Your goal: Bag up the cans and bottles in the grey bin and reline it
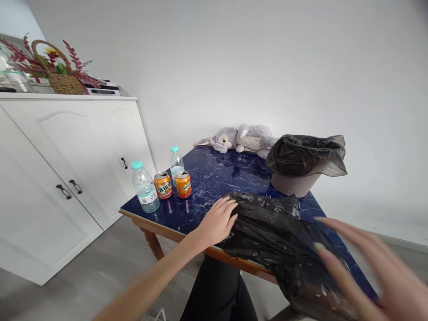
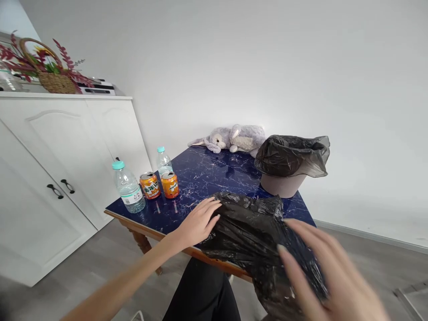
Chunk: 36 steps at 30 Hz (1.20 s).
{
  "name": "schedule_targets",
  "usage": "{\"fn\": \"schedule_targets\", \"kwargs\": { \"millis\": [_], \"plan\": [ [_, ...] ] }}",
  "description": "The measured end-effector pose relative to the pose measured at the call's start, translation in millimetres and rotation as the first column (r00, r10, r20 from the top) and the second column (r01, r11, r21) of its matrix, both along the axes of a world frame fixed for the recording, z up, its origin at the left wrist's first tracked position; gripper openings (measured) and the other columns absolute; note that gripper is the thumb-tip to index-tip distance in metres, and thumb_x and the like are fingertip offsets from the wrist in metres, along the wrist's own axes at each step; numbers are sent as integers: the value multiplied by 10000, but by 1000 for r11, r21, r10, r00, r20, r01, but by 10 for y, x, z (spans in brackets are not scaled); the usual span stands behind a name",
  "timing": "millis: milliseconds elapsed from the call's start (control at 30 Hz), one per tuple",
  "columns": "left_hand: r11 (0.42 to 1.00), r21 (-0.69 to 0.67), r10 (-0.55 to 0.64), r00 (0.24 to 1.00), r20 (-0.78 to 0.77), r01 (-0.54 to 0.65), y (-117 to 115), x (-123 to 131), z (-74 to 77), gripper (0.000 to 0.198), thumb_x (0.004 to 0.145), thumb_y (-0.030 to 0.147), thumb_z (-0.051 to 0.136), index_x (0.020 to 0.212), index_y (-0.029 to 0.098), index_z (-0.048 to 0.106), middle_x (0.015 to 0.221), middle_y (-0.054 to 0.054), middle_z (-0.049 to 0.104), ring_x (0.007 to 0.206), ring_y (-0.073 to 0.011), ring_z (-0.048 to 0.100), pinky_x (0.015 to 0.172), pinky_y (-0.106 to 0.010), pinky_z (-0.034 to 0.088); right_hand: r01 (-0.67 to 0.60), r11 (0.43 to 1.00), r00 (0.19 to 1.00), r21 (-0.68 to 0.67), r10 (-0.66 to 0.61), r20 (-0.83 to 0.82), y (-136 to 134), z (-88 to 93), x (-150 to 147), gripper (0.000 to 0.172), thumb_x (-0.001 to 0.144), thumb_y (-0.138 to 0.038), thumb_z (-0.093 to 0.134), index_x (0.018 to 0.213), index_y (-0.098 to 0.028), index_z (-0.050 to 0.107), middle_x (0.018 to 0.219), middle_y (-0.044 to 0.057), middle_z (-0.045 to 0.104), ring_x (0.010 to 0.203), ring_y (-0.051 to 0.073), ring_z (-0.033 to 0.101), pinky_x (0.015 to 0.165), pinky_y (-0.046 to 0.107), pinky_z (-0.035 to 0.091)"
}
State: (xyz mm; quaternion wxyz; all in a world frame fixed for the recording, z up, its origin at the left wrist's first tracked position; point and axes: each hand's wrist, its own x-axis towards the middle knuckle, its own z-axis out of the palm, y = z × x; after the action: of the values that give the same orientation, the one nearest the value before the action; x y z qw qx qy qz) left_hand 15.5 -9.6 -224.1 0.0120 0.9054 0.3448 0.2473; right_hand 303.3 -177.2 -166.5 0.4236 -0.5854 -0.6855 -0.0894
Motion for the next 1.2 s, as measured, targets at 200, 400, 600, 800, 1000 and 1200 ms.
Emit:
{"fn": "schedule_targets", "kwargs": {
  "millis": [200,400,600,800,1000,1200],
  "plan": [
    [977,-208,-86,969,-231,37,226,92,-201,799,1066,699,316,1688,198,291,1741,-119,295,1632,-356,200,1315,-601,188,49,944,964,-326,41,262,926,-786,-449,685,1071,-623,323,1584,-209,510,1631,159,495,1559,454,349,1190,747,339],
    [989,-147,-5,980,-198,-24,148,-410,-31,662,1109,586,352,1658,218,367,1732,-109,329,1623,-328,245,1325,-567,215,44,868,974,-494,72,214,974,-1141,-13,684,1094,-571,286,1646,-186,413,1720,126,347,1616,365,233,1284,651,251],
    [956,-159,-275,942,-193,246,-228,-754,49,975,954,661,656,1710,261,188,1722,-110,364,1591,-335,336,1321,-547,261,-242,851,881,-466,394,263,259,-921,48,947,927,-425,702,1710,-384,171,1770,-19,181,1626,374,183,1298,624,268],
    [956,-136,-248,964,100,260,-355,-831,-59,283,1047,139,481,1169,270,701,1295,-75,734,1283,-252,635,1147,-460,459,-365,789,879,-495,467,97,119,-937,311,854,740,-14,482,1494,-392,615,1559,-53,587,1449,287,560,1223,484,459],
    [902,-421,183,965,186,-90,-231,-632,74,265,1086,404,453,1045,223,642,846,-39,739,773,-236,734,725,-341,565,-307,755,940,-579,148,-306,785,-305,415,476,853,-240,538,1296,-270,712,1159,42,819,1086,292,780,923,400,638],
    [973,-61,229,930,287,-221,-222,-478,255,460,1052,298,488,1498,213,414,1370,-162,679,1279,-305,665,1087,-506,532,40,991,994,-129,-52,-91,833,96,-171,584,977,-437,568,1517,-222,514,1507,142,618,1392,372,586,1138,589,498]
  ]
}}
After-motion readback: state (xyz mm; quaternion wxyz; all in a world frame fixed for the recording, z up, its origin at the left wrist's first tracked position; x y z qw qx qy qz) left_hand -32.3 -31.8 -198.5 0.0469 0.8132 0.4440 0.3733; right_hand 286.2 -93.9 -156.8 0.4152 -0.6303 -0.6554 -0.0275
